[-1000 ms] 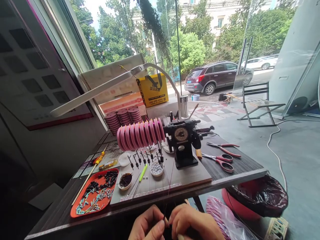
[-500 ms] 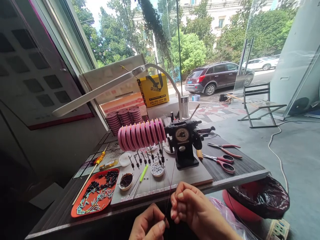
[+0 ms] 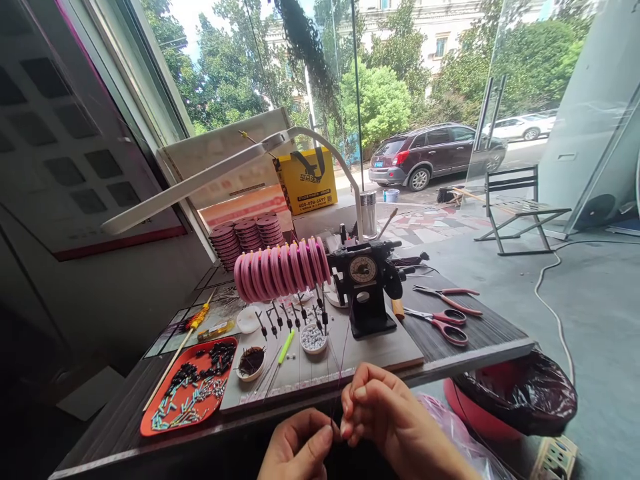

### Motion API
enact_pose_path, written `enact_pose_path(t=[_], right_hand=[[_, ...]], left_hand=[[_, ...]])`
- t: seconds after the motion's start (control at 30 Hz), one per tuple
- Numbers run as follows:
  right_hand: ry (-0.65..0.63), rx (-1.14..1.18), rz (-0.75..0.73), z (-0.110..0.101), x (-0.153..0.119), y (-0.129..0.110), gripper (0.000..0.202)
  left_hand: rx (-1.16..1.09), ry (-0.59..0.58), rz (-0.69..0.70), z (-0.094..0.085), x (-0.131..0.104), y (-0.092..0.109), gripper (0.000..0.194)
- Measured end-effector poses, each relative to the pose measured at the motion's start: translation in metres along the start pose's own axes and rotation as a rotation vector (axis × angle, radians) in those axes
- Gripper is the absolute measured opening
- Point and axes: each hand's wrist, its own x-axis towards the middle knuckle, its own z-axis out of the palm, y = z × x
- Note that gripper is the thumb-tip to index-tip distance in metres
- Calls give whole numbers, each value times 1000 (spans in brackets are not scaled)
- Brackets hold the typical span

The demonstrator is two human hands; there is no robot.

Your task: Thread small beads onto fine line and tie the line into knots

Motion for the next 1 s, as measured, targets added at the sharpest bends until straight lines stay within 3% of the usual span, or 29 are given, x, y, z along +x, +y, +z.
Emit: enact_pose_path(t=[0.33,0.53,0.77,0.87,1.0], right_hand=[[-8,11,-11,0,1,2,19],[19,-27,6,4,1,0,23],[-8,18,-11,7,2,1,20],[-21,19,-18,4,4,4,19],[-44,-28,34,3,6,13,22]], left_hand=[[21,6,-19,0,2,-1,39],[125,7,132,2,5,7,44],[-57,-143,-175,0,3,14,40],[-143,-163,-172,1,3,15,38],[-102,-174,-67,-9,-1,25,36]])
